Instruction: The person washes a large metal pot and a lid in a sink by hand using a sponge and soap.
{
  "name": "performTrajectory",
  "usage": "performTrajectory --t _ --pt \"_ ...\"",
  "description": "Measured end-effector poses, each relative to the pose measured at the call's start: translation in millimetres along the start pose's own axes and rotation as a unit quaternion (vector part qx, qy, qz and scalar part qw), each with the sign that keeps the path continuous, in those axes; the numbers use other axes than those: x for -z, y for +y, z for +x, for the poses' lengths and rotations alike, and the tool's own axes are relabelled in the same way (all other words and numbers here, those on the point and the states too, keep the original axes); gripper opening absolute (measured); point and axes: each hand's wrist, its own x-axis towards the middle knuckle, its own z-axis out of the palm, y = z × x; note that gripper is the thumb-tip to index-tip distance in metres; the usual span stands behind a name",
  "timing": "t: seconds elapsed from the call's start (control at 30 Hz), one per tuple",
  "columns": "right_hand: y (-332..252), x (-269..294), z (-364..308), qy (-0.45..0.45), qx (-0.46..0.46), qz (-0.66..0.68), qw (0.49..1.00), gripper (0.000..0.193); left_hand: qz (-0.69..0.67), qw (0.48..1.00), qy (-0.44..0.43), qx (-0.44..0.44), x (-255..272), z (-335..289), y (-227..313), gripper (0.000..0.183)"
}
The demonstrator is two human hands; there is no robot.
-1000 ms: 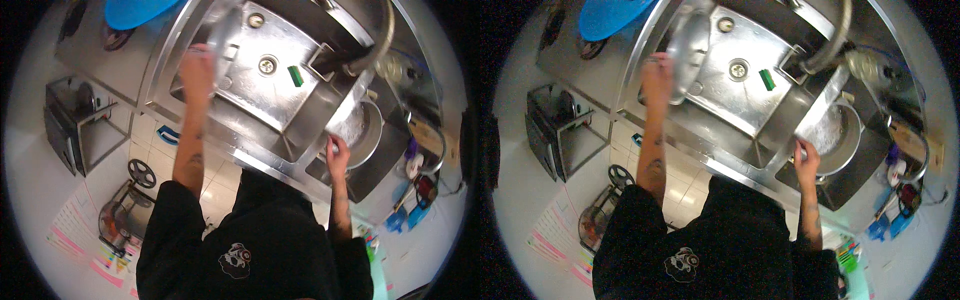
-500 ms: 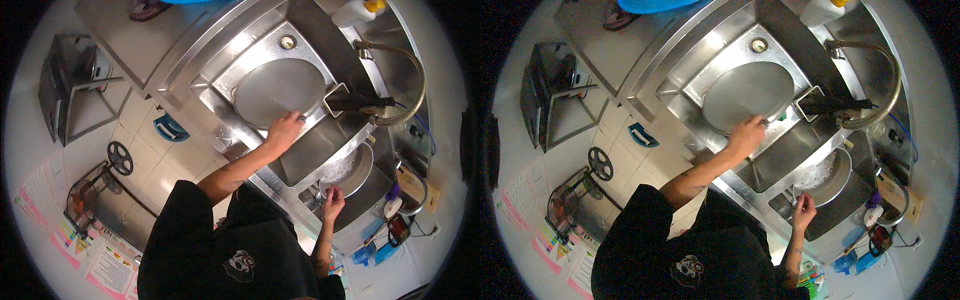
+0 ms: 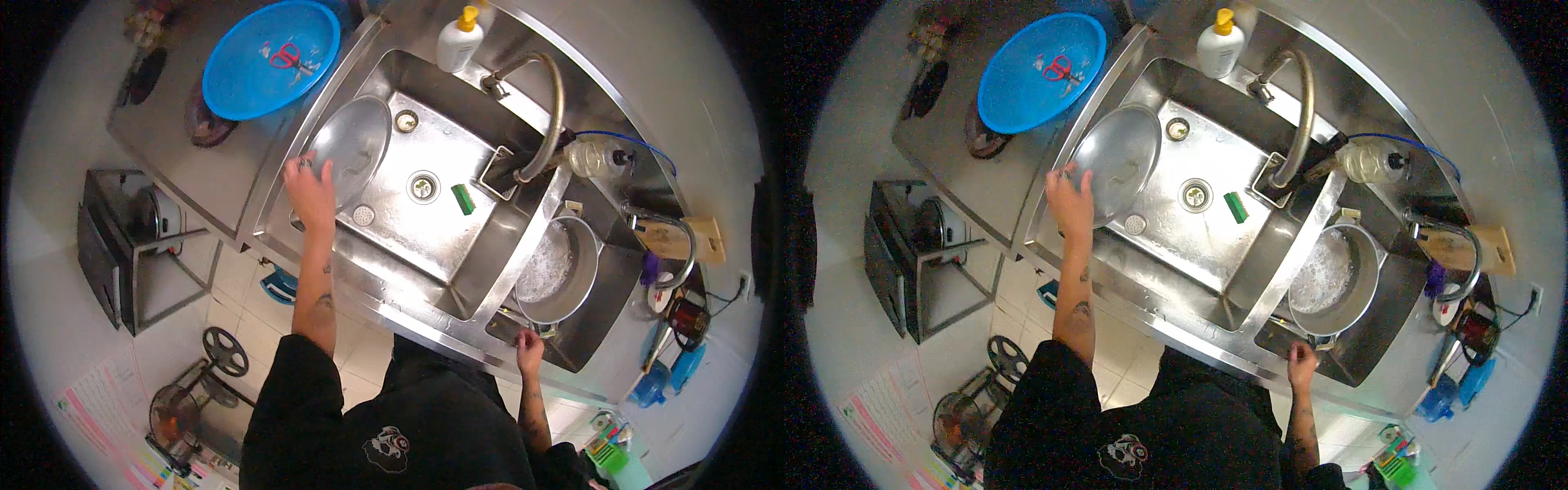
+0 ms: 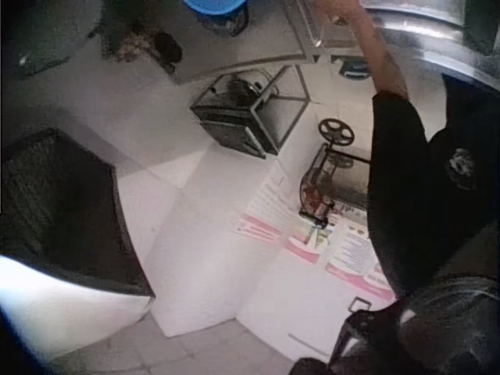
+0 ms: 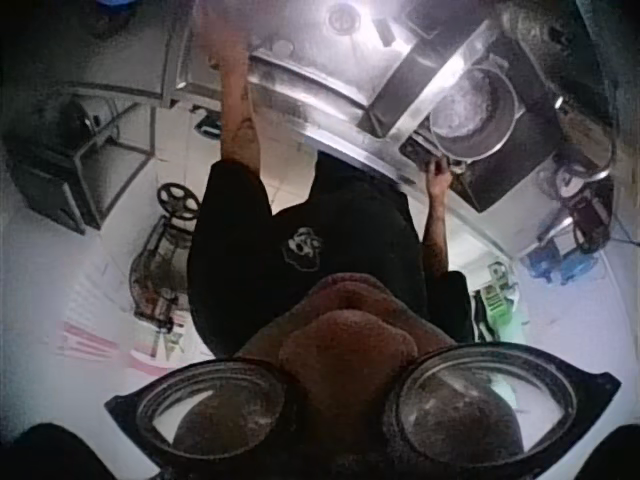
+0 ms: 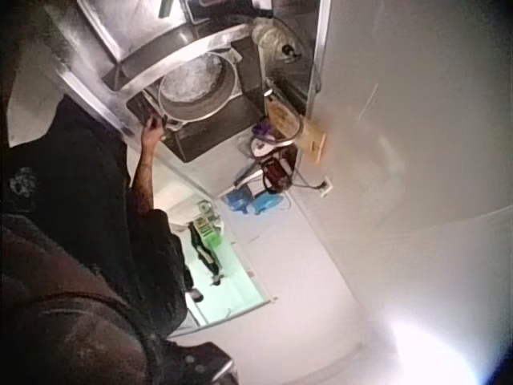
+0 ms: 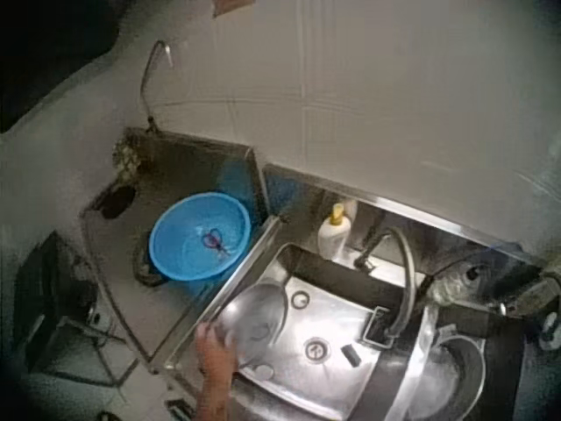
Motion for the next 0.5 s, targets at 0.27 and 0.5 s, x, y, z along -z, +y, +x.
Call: performTrajectory --t 0.27,0.5 --pt "52.4 3.0 8.7 -0.011 0.000 0.047 0.999 0.014 -0.163 0.888 -0.430 -0.024 -10.8 -162.1 68.8 0.015" --pt "39.7 3.1 0.4 0.040 0.011 0.037 0.998 0.024 -0.166 0.806 -0.567 0.003 -19.4 -243.4 147.4 0.021"
